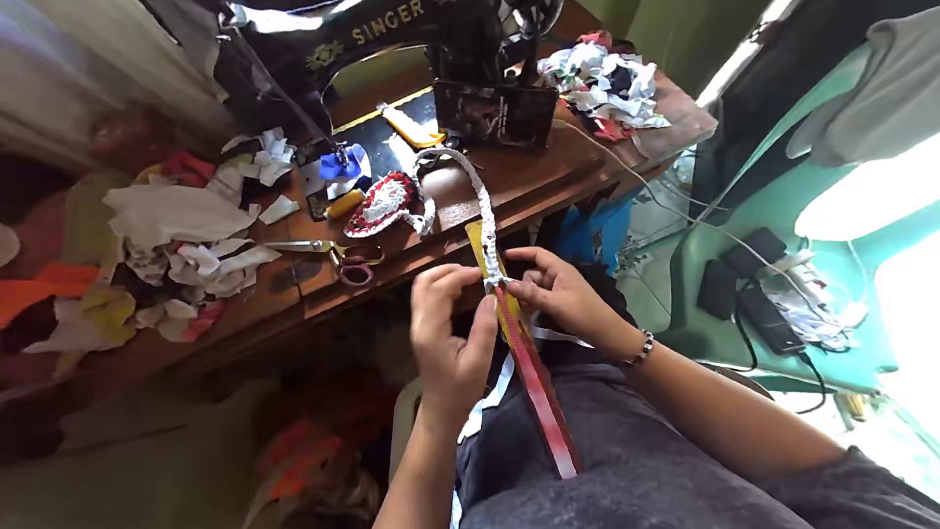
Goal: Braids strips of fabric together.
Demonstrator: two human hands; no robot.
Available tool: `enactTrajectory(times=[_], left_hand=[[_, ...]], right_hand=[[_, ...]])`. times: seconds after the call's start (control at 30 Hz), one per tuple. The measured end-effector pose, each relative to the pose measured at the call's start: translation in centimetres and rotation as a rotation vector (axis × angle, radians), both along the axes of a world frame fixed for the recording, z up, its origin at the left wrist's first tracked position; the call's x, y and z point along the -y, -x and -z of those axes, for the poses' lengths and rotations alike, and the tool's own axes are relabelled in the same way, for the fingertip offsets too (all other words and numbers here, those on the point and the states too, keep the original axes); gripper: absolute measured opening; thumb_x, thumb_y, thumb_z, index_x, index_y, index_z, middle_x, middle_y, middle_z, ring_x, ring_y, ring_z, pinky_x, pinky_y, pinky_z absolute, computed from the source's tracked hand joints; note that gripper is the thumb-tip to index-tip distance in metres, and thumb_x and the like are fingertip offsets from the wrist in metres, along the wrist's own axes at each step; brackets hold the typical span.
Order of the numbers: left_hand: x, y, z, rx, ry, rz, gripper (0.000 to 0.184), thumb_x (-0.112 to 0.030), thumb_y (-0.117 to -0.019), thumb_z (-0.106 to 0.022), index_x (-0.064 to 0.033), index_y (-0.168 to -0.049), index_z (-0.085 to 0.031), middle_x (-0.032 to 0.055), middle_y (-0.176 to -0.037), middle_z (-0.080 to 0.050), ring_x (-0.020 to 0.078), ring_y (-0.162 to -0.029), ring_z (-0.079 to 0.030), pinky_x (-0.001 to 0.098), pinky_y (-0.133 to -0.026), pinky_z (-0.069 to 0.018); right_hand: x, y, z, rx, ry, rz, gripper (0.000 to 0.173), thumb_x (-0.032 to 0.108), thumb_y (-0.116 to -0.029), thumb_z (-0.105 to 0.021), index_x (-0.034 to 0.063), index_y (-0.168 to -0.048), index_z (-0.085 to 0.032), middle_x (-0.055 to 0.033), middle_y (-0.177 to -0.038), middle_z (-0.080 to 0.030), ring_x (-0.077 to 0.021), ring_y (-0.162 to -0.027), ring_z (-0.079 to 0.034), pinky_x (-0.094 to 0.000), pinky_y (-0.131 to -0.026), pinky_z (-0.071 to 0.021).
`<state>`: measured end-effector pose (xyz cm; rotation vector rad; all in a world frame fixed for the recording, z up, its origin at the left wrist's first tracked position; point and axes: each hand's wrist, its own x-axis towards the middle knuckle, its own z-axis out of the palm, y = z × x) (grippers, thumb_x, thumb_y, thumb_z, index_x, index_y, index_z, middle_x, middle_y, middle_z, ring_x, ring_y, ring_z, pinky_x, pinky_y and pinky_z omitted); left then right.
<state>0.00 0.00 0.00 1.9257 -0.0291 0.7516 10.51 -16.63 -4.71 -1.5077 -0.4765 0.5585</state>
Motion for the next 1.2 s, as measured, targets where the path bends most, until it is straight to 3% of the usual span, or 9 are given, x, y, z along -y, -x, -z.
enactTrajectory(times=[0.13, 0.23, 0.3, 0.43, 0.53, 0.63, 0.83, 0.93, 1.2], left_hand=[[0.3, -1.3, 4.2, -0.229, 0.139, 0.004, 0.031, -0.018, -0.0988, -0.063, -0.0104, -0.128, -0.067, 0.0046, -0.122, -0.063, 0.0154, -0.102, -0.066, 0.033, -0.084, -0.061], [0.5, -1.6, 4.5, -0.248, 0.162, -0.013, 0.028, -0.018, -0.0971, -0.067, -0.0125, -0.125, -0.069, 0.0025, -0.12, -0.062, 0.0126, -0.099, -0.065, 0.0284, -0.079, -0.0599], [0.4, -1.9, 4.4, -0.252, 0.158, -0.028, 0.025, -0.017, -0.096, -0.069, -0.0127, -0.121, -0.071, 0.0017, -0.118, -0.063, 0.0114, -0.096, -0.065, 0.0265, -0.076, -0.0597], [0.3, -2.1, 4.2, -0.252, 0.171, -0.019, 0.016, -0.015, -0.0926, -0.072, -0.0118, -0.108, -0.075, 0.0023, -0.118, -0.061, 0.0118, -0.102, -0.064, 0.026, -0.079, -0.0599], [0.4, -2.1, 4.0, -0.255, 0.162, -0.032, 0.006, -0.014, -0.0925, -0.072, -0.0127, -0.098, -0.076, 0.0013, -0.116, -0.061, 0.011, -0.105, -0.061, 0.0255, -0.084, -0.0576], [0.3, -1.9, 3.8, -0.236, 0.166, -0.033, 0.005, -0.012, -0.0938, -0.072, -0.0119, -0.095, -0.076, 0.0007, -0.111, -0.063, 0.0106, -0.101, -0.062, 0.0251, -0.08, -0.0576], [-0.1, -1.1, 3.4, -0.255, 0.202, 0.063, 0.007, -0.007, -0.0995, -0.064, -0.0061, -0.102, -0.07, 0.0017, -0.088, -0.071, 0.0105, -0.075, -0.069, 0.0276, -0.07, -0.0605], [0.0, -1.0, 3.6, -0.324, 0.286, 0.119, 0.01, -0.01, -0.1037, -0.057, -0.007, -0.107, -0.067, 0.0007, -0.081, -0.067, 0.0074, -0.06, -0.058, 0.0226, -0.056, -0.0505], [-0.2, -1.3, 3.6, -0.452, 0.674, 0.24, 0.029, -0.009, -0.1048, -0.052, -0.0064, -0.129, -0.068, 0.0001, -0.071, -0.057, 0.0029, -0.05, -0.04, 0.0184, -0.046, -0.0341]], right_hand=[[0.4, 0.0, -0.1, 0.022, -0.021, 0.053, 0.041, 0.026, -0.0955, -0.073, 0.0148, -0.132, -0.059, -0.0034, -0.067, -0.059, -0.0102, -0.053, -0.053, -0.0247, -0.052, -0.0477], [0.6, 0.0, -0.3, 0.086, 0.017, 0.058, 0.016, 0.02, -0.0971, -0.071, 0.0108, -0.11, -0.069, -0.0044, -0.075, -0.066, -0.0107, -0.057, -0.057, -0.0241, -0.052, -0.0479], [0.6, 0.0, -0.3, 0.114, 0.015, 0.055, 0.011, 0.019, -0.0981, -0.07, 0.0091, -0.103, -0.07, -0.0045, -0.074, -0.067, -0.011, -0.057, -0.058, -0.0243, -0.052, -0.0493], [0.5, -0.2, -0.8, 0.13, -0.02, 0.044, 0.011, 0.017, -0.0995, -0.067, 0.0068, -0.103, -0.068, -0.0066, -0.078, -0.068, -0.014, -0.064, -0.064, -0.0274, -0.059, -0.0564], [0.4, -0.1, -0.9, 0.154, -0.02, 0.059, 0.009, 0.016, -0.099, -0.067, 0.009, -0.103, -0.069, -0.0036, -0.076, -0.065, -0.0099, -0.058, -0.056, -0.0234, -0.052, -0.0467], [0.5, 0.0, -1.4, 0.186, 0.006, 0.073, 0.009, 0.015, -0.0979, -0.068, 0.0094, -0.104, -0.071, -0.0029, -0.079, -0.069, -0.0094, -0.064, -0.061, -0.0236, -0.057, -0.0507], [1.0, -0.1, -1.7, 0.237, 0.013, 0.091, 0.009, 0.013, -0.0983, -0.067, 0.0092, -0.104, -0.073, -0.0013, -0.083, -0.071, -0.0085, -0.067, -0.063, -0.0227, -0.059, -0.0521], [1.1, -0.2, -1.7, 0.244, -0.001, 0.095, 0.008, 0.012, -0.0983, -0.067, 0.009, -0.103, -0.073, -0.0005, -0.083, -0.07, -0.0075, -0.064, -0.06, -0.0219, -0.057, -0.0505], [1.3, -0.5, -1.8, 0.251, -0.001, 0.105, 0.009, 0.01, -0.097, -0.068, 0.0086, -0.102, -0.075, -0.0005, -0.082, -0.071, -0.007, -0.063, -0.061, -0.022, -0.055, -0.051]])
